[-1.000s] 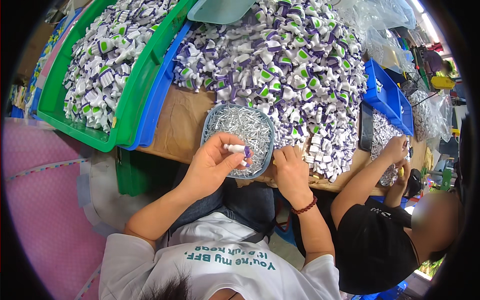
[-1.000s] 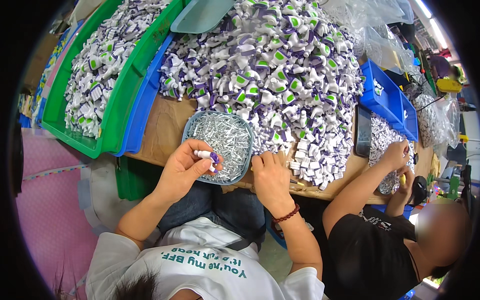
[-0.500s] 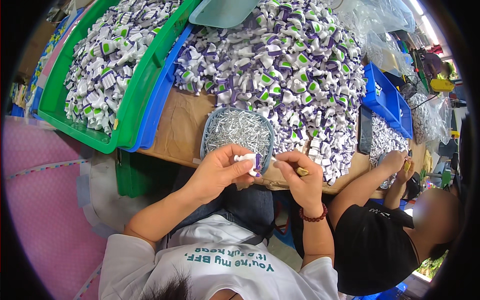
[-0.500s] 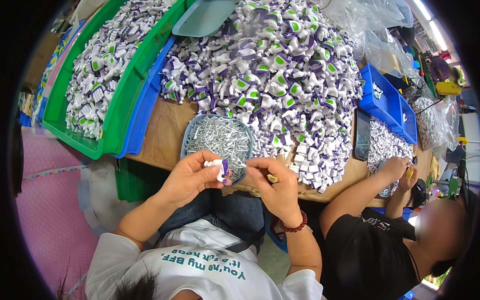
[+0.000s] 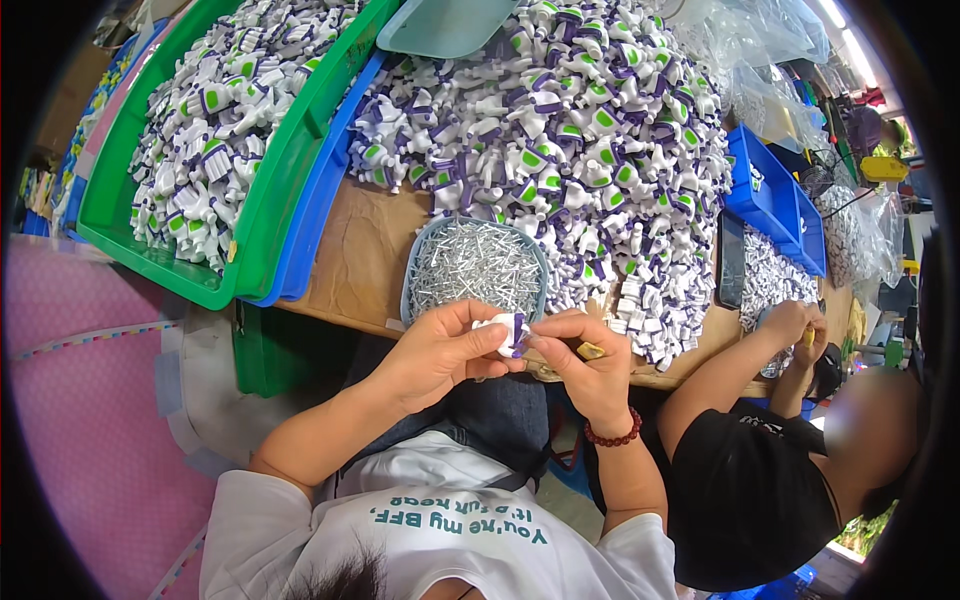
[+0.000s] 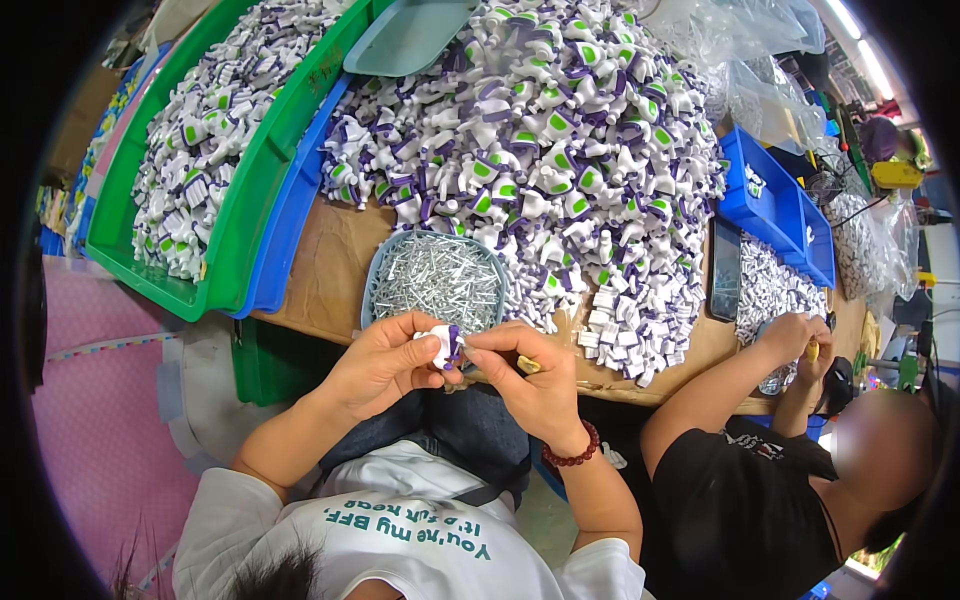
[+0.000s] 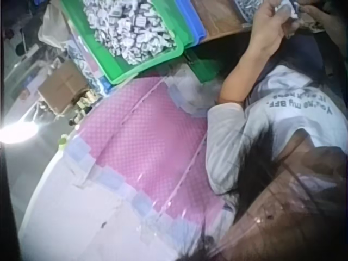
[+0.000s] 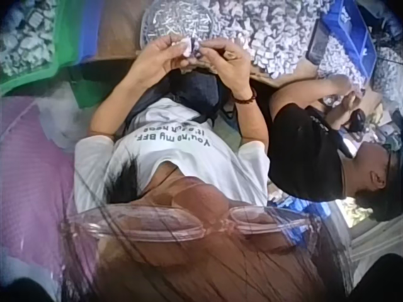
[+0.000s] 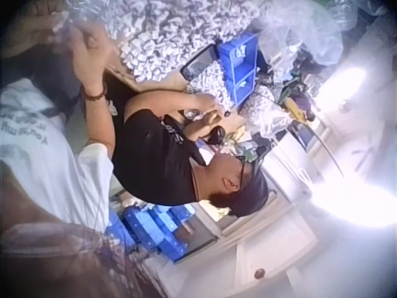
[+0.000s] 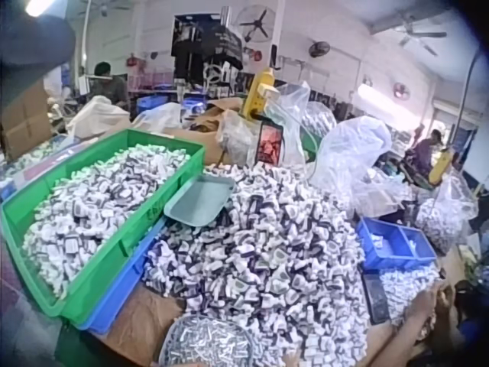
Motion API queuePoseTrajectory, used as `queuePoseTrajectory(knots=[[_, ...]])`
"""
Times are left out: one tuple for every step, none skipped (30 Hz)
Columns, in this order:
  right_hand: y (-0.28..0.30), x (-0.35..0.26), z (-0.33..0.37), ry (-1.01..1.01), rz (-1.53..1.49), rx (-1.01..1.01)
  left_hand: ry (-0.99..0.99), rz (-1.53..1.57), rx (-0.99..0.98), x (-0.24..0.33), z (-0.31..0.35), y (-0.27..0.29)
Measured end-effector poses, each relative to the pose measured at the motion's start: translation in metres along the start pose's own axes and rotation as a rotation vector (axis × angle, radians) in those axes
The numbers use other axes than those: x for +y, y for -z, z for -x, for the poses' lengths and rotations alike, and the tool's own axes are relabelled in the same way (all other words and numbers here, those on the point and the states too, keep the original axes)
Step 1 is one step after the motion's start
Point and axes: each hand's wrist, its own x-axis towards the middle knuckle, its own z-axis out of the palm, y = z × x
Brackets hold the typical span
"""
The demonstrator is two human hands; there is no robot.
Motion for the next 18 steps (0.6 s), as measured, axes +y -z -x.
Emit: queuePoseTrajectory(knots=[[0.0, 0.001, 0.0, 0.035, 0.004, -0.005, 0.038, 0.048, 0.001, 0.001, 0.0, 0.0], [0.0, 0.002, 0.0, 0.07, 0.008, -0.009, 0.076, 0.097, 0.002, 0.002, 0.0, 0.0], [0.001, 0.003, -0.001, 0.106, 0.038, -0.031, 0.114, 0.145, 0.004, 0.002, 0.0, 0.0], [0.003, 0.003, -0.002, 0.142, 0.068, -0.053, 0.123, 0.163, -0.001, 0.002, 0.0, 0.001], [0.005, 0.003, -0.002, 0.177, 0.098, -0.074, 0.133, 0.181, -0.005, 0.001, 0.001, 0.002], [0.007, 0.001, -0.003, 0.165, 0.116, -0.111, 0.143, 0.198, -0.01, 0.001, 0.001, 0.002], [0.009, -0.001, -0.003, 0.152, 0.134, -0.147, 0.133, 0.178, -0.008, 0.001, 0.002, 0.002], [0.01, -0.004, -0.003, 0.139, 0.152, -0.184, 0.123, 0.158, -0.006, 0.002, 0.002, 0.002], [0.01, -0.006, -0.004, 0.146, 0.162, -0.185, 0.113, 0.138, -0.005, 0.003, 0.003, 0.002], [0.01, -0.007, -0.005, 0.154, 0.172, -0.186, 0.09, 0.1, -0.012, 0.004, 0.003, 0.001], [0.01, -0.008, -0.005, 0.161, 0.182, -0.187, 0.067, 0.063, -0.019, 0.006, 0.004, 0.0], [0.01, -0.008, -0.005, 0.181, 0.207, -0.19, 0.045, 0.025, -0.026, 0.007, 0.004, 0.0], [0.01, -0.009, -0.005, 0.201, 0.232, -0.193, 0.022, -0.002, -0.006, 0.006, 0.004, 0.0], [0.01, -0.009, -0.006, 0.22, 0.258, -0.196, 0.0, -0.03, 0.014, 0.004, 0.004, 0.001], [0.012, -0.008, -0.006, 0.249, 0.283, -0.218, -0.022, -0.057, 0.034, 0.002, 0.004, 0.001], [0.014, -0.004, -0.006, 0.276, 0.31, -0.238, -0.021, -0.068, 0.044, 0.0, 0.003, 0.001], [0.016, -0.003, -0.006, 0.303, 0.336, -0.258, -0.02, -0.079, 0.055, -0.002, 0.003, 0.001], [0.017, -0.004, -0.005, 0.278, 0.329, -0.265, -0.02, -0.089, 0.066, -0.003, 0.002, 0.001]])
